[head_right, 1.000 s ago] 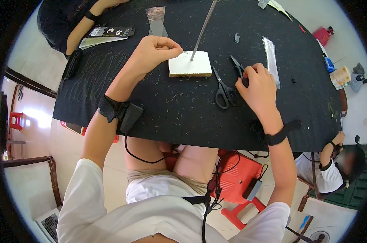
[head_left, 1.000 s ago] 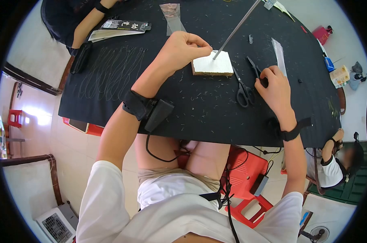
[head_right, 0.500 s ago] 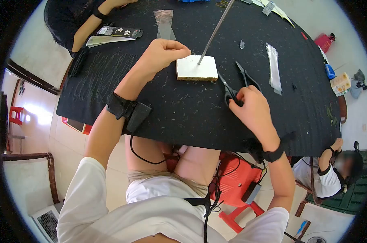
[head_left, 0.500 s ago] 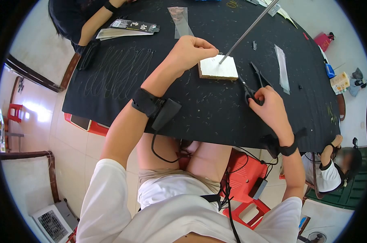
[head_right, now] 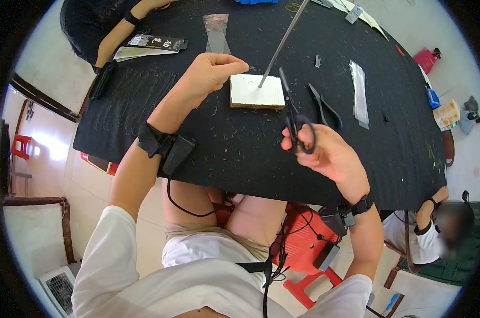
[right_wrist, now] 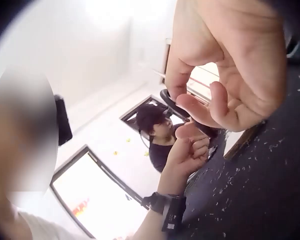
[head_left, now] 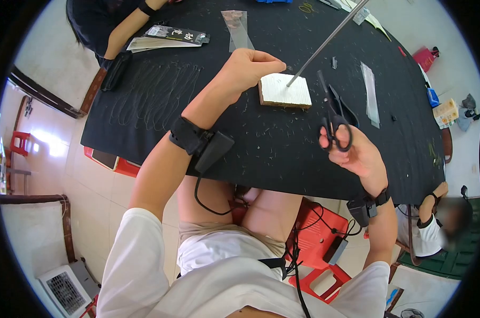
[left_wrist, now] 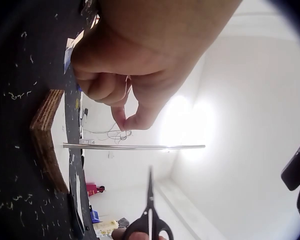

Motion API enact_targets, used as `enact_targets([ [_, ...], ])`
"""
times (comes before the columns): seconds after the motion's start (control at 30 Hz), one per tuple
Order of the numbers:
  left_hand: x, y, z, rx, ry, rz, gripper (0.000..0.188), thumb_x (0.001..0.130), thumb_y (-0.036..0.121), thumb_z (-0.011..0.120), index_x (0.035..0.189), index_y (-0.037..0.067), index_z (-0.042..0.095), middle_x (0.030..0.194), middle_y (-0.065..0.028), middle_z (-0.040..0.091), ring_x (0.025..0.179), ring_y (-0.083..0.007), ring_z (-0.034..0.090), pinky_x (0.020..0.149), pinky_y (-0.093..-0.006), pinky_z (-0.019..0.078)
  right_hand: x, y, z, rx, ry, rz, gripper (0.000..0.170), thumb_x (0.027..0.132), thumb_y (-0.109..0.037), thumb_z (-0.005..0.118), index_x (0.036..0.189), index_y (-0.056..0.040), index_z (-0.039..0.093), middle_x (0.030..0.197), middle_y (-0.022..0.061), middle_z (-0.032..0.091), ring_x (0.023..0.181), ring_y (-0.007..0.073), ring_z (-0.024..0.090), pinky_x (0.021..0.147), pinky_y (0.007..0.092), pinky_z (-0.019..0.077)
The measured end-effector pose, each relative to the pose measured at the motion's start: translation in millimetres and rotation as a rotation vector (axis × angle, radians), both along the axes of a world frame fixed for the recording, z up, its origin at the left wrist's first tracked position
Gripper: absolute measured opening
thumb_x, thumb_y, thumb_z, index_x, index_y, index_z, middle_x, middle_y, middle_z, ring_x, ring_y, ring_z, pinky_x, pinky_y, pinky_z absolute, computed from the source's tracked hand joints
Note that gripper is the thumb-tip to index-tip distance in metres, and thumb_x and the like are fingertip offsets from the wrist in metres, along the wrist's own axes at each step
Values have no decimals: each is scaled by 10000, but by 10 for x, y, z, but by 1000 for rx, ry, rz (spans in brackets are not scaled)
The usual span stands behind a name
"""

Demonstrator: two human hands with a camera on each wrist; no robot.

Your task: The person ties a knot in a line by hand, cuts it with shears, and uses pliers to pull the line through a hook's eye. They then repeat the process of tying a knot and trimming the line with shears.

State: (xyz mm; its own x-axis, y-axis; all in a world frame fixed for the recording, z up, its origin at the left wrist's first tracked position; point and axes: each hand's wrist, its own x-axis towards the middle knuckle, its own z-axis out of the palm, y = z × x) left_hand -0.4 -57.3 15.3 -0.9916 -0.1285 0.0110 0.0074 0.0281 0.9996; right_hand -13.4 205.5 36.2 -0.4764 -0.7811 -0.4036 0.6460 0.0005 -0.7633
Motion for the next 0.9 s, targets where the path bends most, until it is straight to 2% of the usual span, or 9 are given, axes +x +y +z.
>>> enact_targets([
  [0.17, -20, -6, -7, 101, 5, 49, 276, 770, 188, 643, 931, -37, 627, 589, 42, 494, 439, 5, 296, 387, -169, 185, -143, -340, 195, 59, 518, 108, 276, 759, -158, 660, 965, 4, 574, 795, 63, 612, 595, 55, 515, 482, 152, 364],
  [0.2, -26, -8, -4, 102, 11, 57, 276, 770, 188, 643, 931, -37, 627, 589, 42, 494, 439, 5, 296, 387, -169, 185, -193, -396, 202, 58, 523, 116, 276, 759, -158, 660, 965, 4, 574, 795, 63, 612, 595, 55, 515, 482, 152, 364],
  [0.27, -31, -17, -13, 138, 35, 79, 270, 771, 193, 644, 918, -34, 628, 572, 52, 473, 435, 2, 292, 393, -170, 185, -244, -528, 190, -80, 746, 82, 317, 755, -151, 667, 1014, 3, 570, 800, 51, 613, 658, 76, 553, 544, 159, 400],
  [0.4, -48, -23, -10, 149, 37, 113, 267, 768, 194, 649, 910, -31, 628, 564, 57, 458, 437, -2, 295, 398, -170, 183, -352, -601, 121, -153, 723, 106, 359, 744, -188, 687, 1021, 12, 576, 780, 26, 603, 695, 85, 560, 628, 190, 428],
  [0.53, -58, -33, -25, 175, 52, 162, 268, 763, 194, 658, 915, -25, 628, 566, 58, 454, 439, -5, 289, 399, -172, 177, -377, -569, 24, -89, 725, 65, 375, 737, -218, 698, 1010, 13, 584, 770, 23, 598, 703, 87, 558, 636, 194, 425],
  [0.73, -52, -29, -16, 149, 67, 165, 267, 775, 202, 652, 923, -18, 627, 565, 64, 448, 436, 1, 283, 396, -168, 171, -326, -526, -18, -232, 646, 131, 362, 781, -234, 637, 1048, -3, 556, 786, 22, 576, 695, 71, 519, 584, 185, 387],
  [0.8, -69, -42, -45, 143, 56, 163, 265, 780, 202, 648, 925, -19, 626, 563, 65, 448, 435, 3, 284, 395, -167, 169, -304, -551, -72, -16, 852, 76, 352, 785, -242, 620, 1057, -31, 543, 797, 21, 561, 711, 63, 499, 569, 184, 365],
  [0.87, -81, -63, -78, 151, 68, 172, 258, 788, 198, 641, 927, -19, 625, 565, 67, 449, 430, 6, 283, 390, -165, 165, -253, -592, -105, 27, 839, 16, 286, 751, -224, 651, 964, -47, 579, 752, 8, 557, 634, 47, 489, 529, 177, 350],
  [0.9, -80, -63, -79, 148, 68, 173, 258, 788, 198, 641, 927, -19, 625, 565, 67, 449, 430, 6, 283, 390, -165, 165, -249, -594, -158, 174, 1073, -59, 256, 735, -210, 660, 916, -43, 589, 717, -1, 555, 582, 40, 474, 501, 175, 340],
])
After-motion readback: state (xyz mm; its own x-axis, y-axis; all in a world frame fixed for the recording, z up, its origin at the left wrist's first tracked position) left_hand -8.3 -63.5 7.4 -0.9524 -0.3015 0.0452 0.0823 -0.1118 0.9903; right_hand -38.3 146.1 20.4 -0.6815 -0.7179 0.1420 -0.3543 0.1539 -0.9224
